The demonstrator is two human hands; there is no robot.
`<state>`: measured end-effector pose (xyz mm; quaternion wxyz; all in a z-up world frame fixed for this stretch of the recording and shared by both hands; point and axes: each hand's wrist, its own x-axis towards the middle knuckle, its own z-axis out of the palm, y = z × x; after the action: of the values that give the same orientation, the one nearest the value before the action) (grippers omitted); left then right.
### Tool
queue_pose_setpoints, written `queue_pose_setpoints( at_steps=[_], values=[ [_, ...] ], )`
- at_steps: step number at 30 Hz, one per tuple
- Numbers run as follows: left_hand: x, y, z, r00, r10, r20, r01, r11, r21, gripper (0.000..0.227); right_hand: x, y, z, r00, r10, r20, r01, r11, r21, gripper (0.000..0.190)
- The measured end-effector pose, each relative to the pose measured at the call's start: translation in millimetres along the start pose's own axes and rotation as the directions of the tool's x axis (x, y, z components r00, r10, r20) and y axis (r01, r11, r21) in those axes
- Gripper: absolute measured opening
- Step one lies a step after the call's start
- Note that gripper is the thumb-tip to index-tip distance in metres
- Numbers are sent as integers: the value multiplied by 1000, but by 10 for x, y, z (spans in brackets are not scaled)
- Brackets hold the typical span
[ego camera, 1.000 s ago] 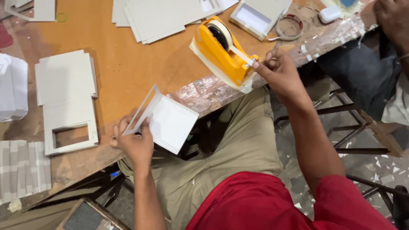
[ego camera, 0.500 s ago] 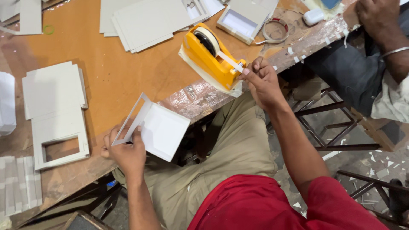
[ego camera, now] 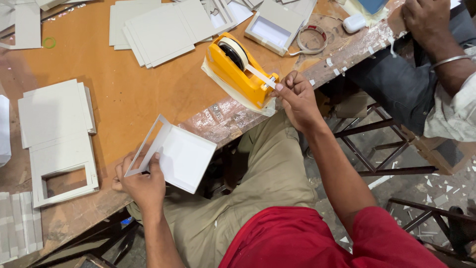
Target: The person assembles small white cardboard frames by folding flaps and securing them with clear tape. They repeatedly pick up flat pieces, fold edges, apply tape from a dispenser, and place the finished frames into a stack on the table.
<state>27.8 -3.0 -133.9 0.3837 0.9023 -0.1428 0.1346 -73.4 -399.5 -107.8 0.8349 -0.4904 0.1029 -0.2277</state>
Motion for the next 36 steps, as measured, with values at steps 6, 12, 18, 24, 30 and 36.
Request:
queue_pose_setpoints(
  at_steps=[6, 12, 18, 24, 30, 36],
  values=[
    [8, -1, 2, 1000, -6, 13, 5, 999, 52, 14, 6, 2, -3, 1000, -9, -5, 9, 999, -32, 26],
    [5, 1, 8, 1000, -13, 6, 12, 999, 32, 15, 5, 8, -3, 1000, -6, -3, 6, 1000, -27, 26],
    [4, 2, 4, 1000, -9, 9, 9, 1000, 23, 14, 1, 5, 17, 1000, -13, -16, 12, 999, -36, 28],
    [0, -1, 11, 1000, -7, 1, 7, 999, 33, 13, 1, 18, 10, 999, -5, -41, 5, 1000, -4, 28],
    [6, -18, 17, 1000, -16, 3, 16, 1000, 6, 14, 3, 49, -5, 999, -18, -36, 19, 1000, 21, 27],
    [33, 17, 14, 1000, 10, -12, -9, 1000, 24, 14, -30, 79, 1, 998, 4, -68, -3, 1000, 11, 26]
  ],
)
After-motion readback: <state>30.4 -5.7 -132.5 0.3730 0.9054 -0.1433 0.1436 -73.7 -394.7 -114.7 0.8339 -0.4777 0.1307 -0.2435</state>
